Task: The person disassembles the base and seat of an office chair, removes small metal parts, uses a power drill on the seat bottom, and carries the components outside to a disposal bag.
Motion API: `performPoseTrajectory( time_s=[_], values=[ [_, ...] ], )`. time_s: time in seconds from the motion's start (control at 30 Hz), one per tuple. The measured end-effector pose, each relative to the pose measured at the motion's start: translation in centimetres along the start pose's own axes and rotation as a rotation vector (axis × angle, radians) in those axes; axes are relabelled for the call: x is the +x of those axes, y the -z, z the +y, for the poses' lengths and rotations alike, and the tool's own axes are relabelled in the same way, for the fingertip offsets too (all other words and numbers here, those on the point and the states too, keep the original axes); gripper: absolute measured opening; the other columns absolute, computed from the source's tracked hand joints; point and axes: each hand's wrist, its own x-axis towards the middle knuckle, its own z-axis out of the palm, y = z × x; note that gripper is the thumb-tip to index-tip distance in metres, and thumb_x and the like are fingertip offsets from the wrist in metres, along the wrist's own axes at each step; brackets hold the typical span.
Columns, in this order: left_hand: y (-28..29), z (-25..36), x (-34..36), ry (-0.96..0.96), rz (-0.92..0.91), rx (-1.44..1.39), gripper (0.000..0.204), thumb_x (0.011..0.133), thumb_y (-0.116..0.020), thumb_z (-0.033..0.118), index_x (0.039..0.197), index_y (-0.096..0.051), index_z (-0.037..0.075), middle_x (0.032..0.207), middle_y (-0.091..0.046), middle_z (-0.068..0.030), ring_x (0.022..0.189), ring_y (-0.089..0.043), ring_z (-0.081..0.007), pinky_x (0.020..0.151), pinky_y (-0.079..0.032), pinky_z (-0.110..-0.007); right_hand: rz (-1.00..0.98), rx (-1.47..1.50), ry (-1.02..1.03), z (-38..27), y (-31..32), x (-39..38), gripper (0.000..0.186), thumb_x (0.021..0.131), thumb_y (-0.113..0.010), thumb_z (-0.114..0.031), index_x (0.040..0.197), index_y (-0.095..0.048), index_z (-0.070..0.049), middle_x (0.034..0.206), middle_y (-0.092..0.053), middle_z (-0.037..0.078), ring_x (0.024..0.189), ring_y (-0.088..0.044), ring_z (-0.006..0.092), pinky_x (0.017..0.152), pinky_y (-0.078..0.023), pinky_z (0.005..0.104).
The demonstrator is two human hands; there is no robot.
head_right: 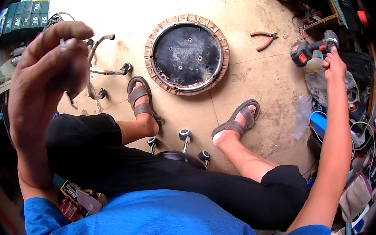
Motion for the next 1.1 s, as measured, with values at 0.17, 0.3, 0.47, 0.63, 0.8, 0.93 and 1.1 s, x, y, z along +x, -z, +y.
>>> performPoseTrajectory(
  time_s=[0.17,0.3,0.47,0.63,0.8,0.93,1.1],
  values=[
    [0.4,-0.4,-1.5,0.028,-0.005,-0.098,0.028,0.101,-0.059,0.012,0.124,-0.067,0.0,0.074,-0.059,0.0052,0.063,-0.055,-0.0016,0.057,-0.044,-0.017,-0.268,-0.286,0.176,-4.6,-1.4,-16.6,0.032,0.099,-0.069,-0.033,0.078,-0.056,-0.013,0.065,-0.045,-0.008,0.05,-0.039,0.0017,0.044,-0.031,0.0214],
    [0.8,-1.4,-1.2,0.119,-0.05,-0.12,0.025,0.099,-0.06,0.009,0.121,-0.07,0.002,0.078,-0.065,0.0037,0.064,-0.058,-0.0032,0.059,-0.048,-0.02,-0.478,-0.418,0.221,-9.3,-2.0,-30.0,0.021,0.101,-0.064,-0.028,0.097,-0.062,-0.008,0.07,-0.047,-0.006,0.052,-0.038,0.0018,0.046,-0.031,0.0191],
    [-0.1,-1.7,-1.8,0.079,-0.289,-0.048,0.031,0.095,-0.06,0.009,0.123,-0.069,0.0,0.082,-0.067,0.0009,0.069,-0.06,-0.0063,0.063,-0.05,-0.023,-0.764,-0.288,0.096,-13.2,-3.5,-42.4,0.023,0.103,-0.062,-0.028,0.095,-0.057,-0.007,0.067,-0.041,-0.008,0.052,-0.032,0.0003,0.046,-0.027,0.0178],
    [-1.8,-1.8,-2.5,-0.075,-0.574,0.079,0.051,0.098,-0.06,0.006,0.149,-0.051,0.006,0.068,-0.058,0.0016,0.058,-0.052,-0.0072,0.056,-0.045,-0.025,-0.956,-0.185,0.005,-14.0,-4.3,-50.2,0.025,0.103,-0.062,-0.026,0.092,-0.053,-0.006,0.065,-0.041,-0.006,0.051,-0.031,0.0011,0.046,-0.027,0.018],
    [-1.5,-1.8,-3.9,-0.147,-0.788,-0.03,0.049,0.095,-0.063,0.003,0.143,-0.055,0.007,0.073,-0.061,0.0012,0.062,-0.055,-0.0076,0.058,-0.045,-0.024,-1.121,-0.16,-0.055,-16.1,-4.9,-54.2,0.04,0.102,-0.056,-0.021,0.127,-0.055,0.01,0.071,-0.053,0.0,0.054,-0.043,0.0061,0.051,-0.039,0.0198],
    [-3.1,-1.8,-6.5,-0.205,-0.734,-0.309,0.047,0.093,-0.065,0.001,0.139,-0.058,0.006,0.082,-0.064,0.0005,0.071,-0.059,-0.0075,0.064,-0.047,-0.024,-1.286,0.037,0.142,-18.0,-4.9,-53.3,0.077,0.103,-0.045,-0.052,0.144,-0.041,0.013,0.102,-0.071,0.022,0.076,-0.071,0.0247,0.073,-0.057,0.0309],
    [-5.0,0.5,-8.7,0.002,-0.6,-0.522,0.019,0.095,-0.07,0.008,0.112,-0.064,0.002,0.083,-0.064,-0.0007,0.073,-0.059,-0.0063,0.065,-0.048,-0.026,-0.687,-0.103,0.854,-7.2,-6.6,-51.4,0.088,0.097,-0.062,-0.054,0.151,-0.033,0.009,0.117,-0.068,0.021,0.108,-0.067,0.0288,0.097,-0.051,0.0369]
  ],
)
